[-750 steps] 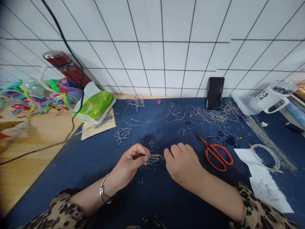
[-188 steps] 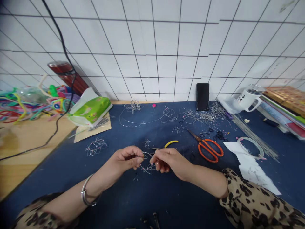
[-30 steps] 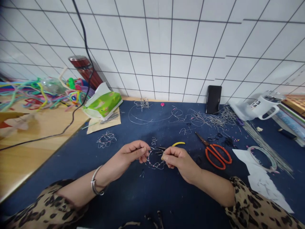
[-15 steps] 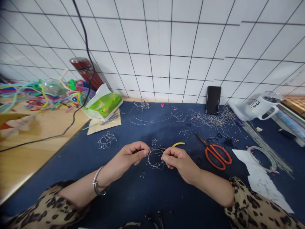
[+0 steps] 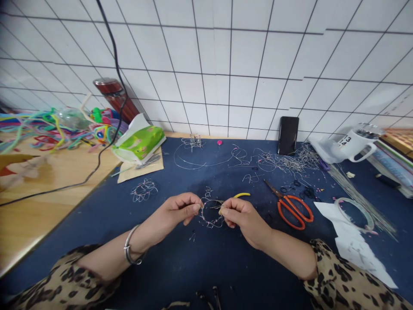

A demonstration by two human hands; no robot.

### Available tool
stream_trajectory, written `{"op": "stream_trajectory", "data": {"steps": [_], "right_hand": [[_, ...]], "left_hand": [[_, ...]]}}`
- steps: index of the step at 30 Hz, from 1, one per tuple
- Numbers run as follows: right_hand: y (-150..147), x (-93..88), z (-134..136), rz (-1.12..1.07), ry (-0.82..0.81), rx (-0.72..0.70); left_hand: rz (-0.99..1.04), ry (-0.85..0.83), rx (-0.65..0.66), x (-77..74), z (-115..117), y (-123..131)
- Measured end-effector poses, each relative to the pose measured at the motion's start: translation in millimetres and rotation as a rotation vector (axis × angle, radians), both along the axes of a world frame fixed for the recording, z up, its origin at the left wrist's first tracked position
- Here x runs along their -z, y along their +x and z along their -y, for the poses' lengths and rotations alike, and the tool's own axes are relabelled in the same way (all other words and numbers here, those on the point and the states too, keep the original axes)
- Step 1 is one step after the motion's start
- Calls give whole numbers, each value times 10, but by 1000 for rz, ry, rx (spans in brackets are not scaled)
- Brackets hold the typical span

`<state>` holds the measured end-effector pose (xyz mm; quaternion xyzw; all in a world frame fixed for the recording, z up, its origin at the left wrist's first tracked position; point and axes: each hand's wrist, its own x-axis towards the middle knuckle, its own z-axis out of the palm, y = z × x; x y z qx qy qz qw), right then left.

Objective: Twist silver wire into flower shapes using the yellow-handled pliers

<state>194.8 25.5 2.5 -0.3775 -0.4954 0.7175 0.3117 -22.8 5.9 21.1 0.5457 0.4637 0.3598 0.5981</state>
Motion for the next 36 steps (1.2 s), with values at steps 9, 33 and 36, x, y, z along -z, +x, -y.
{"op": "stream_trajectory", "data": {"steps": [9, 33, 36], "right_hand": [[-3, 5, -7, 6, 13, -6], [-12, -20, -3, 24, 14, 0], [-17, -24, -1, 26, -3, -19]], "left_hand": [[-25, -31, -6, 7, -21, 21], [28, 69, -133, 66, 37, 75], [19, 84, -156, 79, 31, 65]]}}
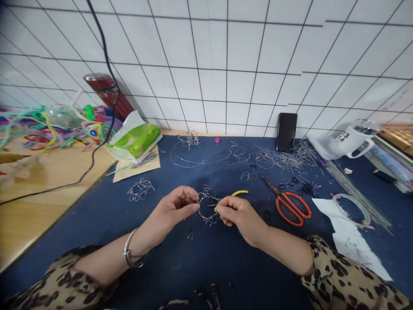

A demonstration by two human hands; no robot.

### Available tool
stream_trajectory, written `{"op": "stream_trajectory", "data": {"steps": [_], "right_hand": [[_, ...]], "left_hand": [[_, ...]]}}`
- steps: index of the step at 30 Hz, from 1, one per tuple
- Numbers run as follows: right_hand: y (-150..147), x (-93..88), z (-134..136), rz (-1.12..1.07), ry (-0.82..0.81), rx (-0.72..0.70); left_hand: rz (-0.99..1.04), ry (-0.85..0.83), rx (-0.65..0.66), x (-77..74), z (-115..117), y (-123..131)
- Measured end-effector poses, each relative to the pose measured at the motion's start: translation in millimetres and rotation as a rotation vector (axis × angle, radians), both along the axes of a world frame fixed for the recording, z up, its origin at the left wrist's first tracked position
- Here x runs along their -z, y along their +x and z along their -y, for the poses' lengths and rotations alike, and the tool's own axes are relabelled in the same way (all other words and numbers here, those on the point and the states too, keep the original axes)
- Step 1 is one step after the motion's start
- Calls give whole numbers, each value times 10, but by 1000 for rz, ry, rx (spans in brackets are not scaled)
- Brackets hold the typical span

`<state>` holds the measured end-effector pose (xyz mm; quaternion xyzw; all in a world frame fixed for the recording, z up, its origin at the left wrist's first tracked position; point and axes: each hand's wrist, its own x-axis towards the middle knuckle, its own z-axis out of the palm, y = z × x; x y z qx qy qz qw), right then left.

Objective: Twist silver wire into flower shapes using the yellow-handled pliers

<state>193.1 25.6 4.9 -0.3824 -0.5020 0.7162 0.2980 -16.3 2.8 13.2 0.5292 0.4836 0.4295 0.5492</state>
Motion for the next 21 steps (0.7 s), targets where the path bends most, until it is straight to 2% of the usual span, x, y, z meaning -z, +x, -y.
{"op": "stream_trajectory", "data": {"steps": [4, 9, 14, 21], "right_hand": [[-1, 7, 3, 17, -4, -22], [15, -3, 4, 23, -11, -35], [21, -1, 2, 28, -10, -33], [24, 1, -1, 35, 0, -43]], "left_hand": [[14, -9, 17, 5, 3, 2], [38, -10, -21, -3, 3, -1], [126, -129, 44, 1, -18, 3], [252, -227, 68, -5, -46, -11]]}}
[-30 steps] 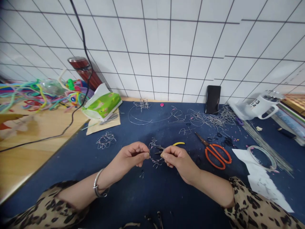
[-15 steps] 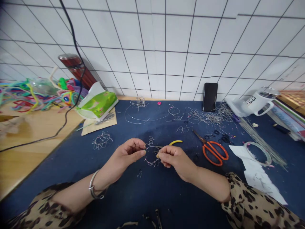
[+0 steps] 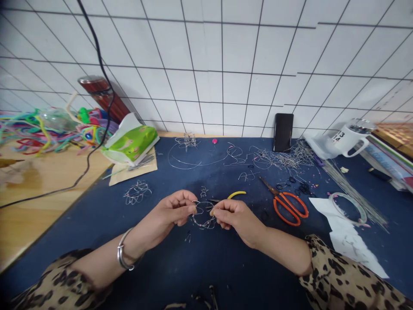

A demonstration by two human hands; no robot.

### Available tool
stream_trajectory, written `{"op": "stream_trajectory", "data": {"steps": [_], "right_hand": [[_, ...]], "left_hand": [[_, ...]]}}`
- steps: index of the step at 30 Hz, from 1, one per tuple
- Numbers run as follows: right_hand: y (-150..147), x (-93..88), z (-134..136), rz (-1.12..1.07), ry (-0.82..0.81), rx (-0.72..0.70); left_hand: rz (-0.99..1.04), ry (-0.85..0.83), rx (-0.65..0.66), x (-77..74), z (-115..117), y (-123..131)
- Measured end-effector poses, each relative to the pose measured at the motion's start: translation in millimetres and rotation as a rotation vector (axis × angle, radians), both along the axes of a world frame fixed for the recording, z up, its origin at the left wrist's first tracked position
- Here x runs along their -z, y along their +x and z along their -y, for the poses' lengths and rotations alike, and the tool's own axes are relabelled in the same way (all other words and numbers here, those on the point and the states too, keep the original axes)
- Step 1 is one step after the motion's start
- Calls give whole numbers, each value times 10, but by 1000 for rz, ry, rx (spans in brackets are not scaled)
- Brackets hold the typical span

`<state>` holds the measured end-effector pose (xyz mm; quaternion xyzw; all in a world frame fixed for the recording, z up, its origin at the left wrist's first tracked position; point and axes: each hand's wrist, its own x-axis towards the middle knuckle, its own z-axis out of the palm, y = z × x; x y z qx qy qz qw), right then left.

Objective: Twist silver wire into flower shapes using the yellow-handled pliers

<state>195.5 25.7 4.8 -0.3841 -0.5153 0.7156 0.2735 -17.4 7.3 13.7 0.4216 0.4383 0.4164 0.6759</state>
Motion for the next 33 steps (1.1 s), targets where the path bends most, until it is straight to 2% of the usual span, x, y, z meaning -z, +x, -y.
{"op": "stream_trajectory", "data": {"steps": [11, 19, 24, 33], "right_hand": [[1, -25, -7, 98, 75, 39], [4, -62, 3, 232, 179, -69], [14, -85, -2, 328, 274, -152], [-35, -99, 5, 325, 325, -260]], "left_hand": [[-67, 35, 28, -27, -7, -11], [-113, 59, 94, -17, 4, 13], [-193, 121, 92, 0, 17, 18], [-249, 162, 146, 28, 22, 31]]}}
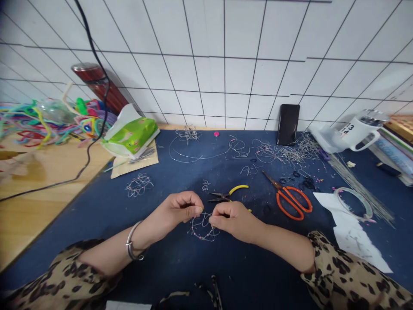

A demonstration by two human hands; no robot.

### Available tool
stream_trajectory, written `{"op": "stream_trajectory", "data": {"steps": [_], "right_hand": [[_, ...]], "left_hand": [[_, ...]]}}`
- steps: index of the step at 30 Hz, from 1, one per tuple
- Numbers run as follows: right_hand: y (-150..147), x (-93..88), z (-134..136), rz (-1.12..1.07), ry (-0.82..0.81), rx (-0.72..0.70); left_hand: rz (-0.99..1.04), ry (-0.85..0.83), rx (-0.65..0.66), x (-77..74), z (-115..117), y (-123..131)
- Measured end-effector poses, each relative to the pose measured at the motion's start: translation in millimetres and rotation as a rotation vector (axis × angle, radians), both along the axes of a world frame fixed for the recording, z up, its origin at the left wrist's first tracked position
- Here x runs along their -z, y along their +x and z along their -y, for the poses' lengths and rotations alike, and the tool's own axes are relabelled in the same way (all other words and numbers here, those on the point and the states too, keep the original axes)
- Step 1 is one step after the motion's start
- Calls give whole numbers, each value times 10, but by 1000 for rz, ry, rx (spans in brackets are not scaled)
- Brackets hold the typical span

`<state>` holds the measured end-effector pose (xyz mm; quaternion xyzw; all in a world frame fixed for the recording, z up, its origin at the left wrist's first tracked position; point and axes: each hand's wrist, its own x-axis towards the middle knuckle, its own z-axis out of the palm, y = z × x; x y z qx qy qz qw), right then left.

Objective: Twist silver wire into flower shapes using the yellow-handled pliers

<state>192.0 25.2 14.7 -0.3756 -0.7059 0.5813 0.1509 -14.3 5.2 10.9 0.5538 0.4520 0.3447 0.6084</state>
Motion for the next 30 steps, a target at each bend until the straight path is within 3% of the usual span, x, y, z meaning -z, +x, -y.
{"op": "stream_trajectory", "data": {"steps": [6, 11, 14, 25, 30], "right_hand": [[15, 50, -1, -73, -81, 94], [37, 66, -1, -191, -174, 170], [38, 69, -3, -209, -208, 190], [62, 25, -5, -77, -81, 114], [55, 25, -7, -75, -68, 131]], "left_hand": [[111, -28, -31, -27, -16, -45], [79, 2, 141, -106, -80, -178], [70, 41, 175, -116, -99, -212], [-10, 94, 92, -42, -71, -157], [89, 44, 136, 9, -73, -131]]}}
